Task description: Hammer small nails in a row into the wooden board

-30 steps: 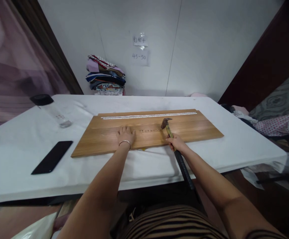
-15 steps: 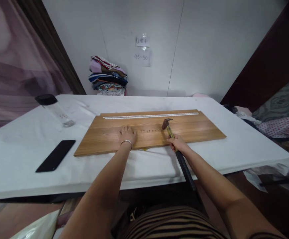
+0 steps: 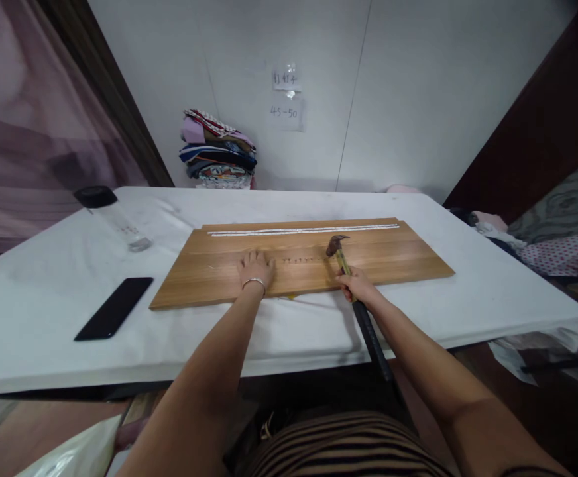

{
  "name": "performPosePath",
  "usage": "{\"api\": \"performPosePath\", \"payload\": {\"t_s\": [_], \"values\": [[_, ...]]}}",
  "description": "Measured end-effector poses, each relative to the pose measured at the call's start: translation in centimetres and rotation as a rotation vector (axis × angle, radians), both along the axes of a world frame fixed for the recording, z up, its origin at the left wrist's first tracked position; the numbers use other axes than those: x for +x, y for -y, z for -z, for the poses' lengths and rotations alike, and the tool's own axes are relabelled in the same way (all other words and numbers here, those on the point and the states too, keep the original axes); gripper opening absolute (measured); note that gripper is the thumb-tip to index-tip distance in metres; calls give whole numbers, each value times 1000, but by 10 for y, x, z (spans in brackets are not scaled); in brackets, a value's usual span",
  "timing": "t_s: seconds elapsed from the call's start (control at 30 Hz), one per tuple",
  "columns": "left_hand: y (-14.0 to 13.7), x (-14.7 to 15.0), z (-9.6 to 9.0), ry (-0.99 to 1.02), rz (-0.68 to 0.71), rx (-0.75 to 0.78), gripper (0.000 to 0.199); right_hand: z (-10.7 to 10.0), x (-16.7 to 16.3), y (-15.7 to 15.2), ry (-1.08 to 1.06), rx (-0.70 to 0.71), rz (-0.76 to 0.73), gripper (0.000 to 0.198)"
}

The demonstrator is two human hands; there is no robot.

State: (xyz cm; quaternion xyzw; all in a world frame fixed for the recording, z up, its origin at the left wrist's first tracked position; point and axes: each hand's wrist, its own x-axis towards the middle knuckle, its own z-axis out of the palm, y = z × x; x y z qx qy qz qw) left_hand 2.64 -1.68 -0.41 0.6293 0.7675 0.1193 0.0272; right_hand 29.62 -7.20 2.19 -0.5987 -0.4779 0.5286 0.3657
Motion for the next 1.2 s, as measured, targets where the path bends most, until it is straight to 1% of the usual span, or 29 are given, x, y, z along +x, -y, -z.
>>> {"api": "performPosePath", "payload": {"t_s": [0.1,0.3,0.4,0.5,0.63,0.8,0.93,1.07,1.2], "values": [[0,0,0,5,-2,-1,50,-1,0,0,8,-9,-12,18],[-1,-1,2,17,-1,-7,52,4,1,-2,-12,20,-15,19],[-1,-2,3,28,-5,-3,51,4,2,-2,4,7,-26,21],[0,-1,1,31,-10,-9,51,4,3,-1,14,-5,-33,21],[3,1,-2,21,-4,-12,52,5,4,0,7,19,-39,23],[4,1,-2,16,-5,-12,51,7,5,-2,29,9,-43,24],[3,-1,-1,12,1,-9,49,6,3,-2,14,24,-41,21],[1,-2,0,19,2,-13,50,4,2,-3,27,10,-19,20],[0,-2,1,23,-5,-8,51,1,1,-2,24,5,-38,20]]}}
